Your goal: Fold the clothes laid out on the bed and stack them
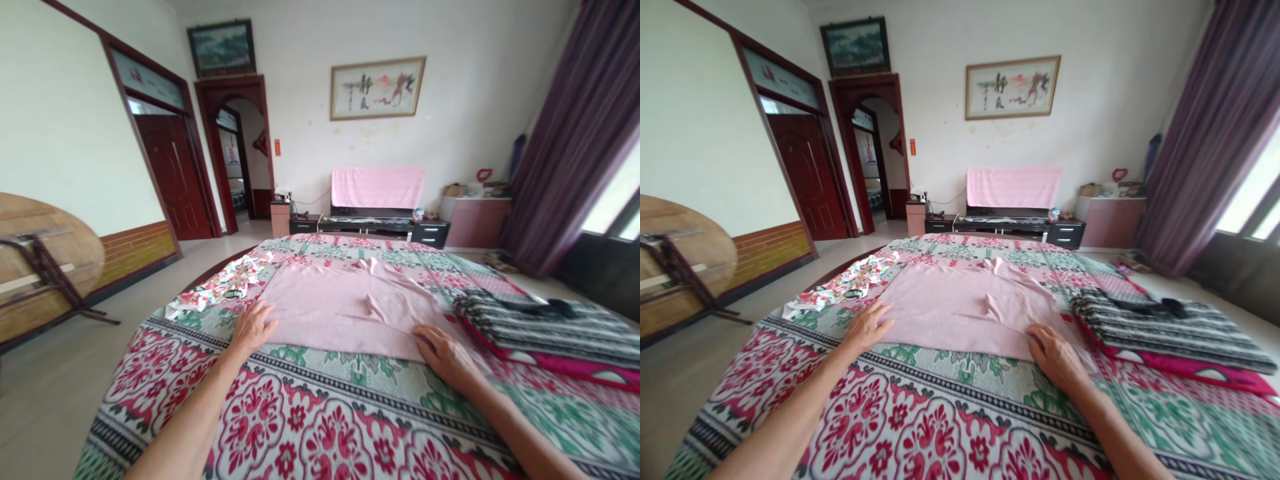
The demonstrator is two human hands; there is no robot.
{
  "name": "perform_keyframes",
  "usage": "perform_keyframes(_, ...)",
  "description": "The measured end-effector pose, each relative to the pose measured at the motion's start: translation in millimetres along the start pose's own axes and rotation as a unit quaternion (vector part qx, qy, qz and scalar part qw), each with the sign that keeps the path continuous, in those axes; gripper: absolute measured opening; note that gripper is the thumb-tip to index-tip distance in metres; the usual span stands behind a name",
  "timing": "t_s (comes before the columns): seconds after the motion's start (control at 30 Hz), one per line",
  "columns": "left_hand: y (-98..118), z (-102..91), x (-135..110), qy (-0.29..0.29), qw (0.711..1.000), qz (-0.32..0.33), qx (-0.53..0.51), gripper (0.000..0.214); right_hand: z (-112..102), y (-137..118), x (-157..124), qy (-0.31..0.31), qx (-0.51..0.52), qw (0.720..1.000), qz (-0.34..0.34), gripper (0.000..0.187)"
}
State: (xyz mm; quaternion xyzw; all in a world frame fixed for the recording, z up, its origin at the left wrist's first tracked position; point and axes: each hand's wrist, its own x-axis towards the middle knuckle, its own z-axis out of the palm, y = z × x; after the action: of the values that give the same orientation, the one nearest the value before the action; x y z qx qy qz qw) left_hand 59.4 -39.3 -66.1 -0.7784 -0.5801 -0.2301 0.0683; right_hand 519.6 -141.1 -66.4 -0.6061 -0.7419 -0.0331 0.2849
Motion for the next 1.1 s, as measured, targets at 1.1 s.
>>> perform_keyframes(1.1, -27, -3.5, 10, -0.027, 0.997, -0.025, -0.068, 0.05, -23, -3, 4, -0.071, -0.068, 0.995, 0.02, 0.036)
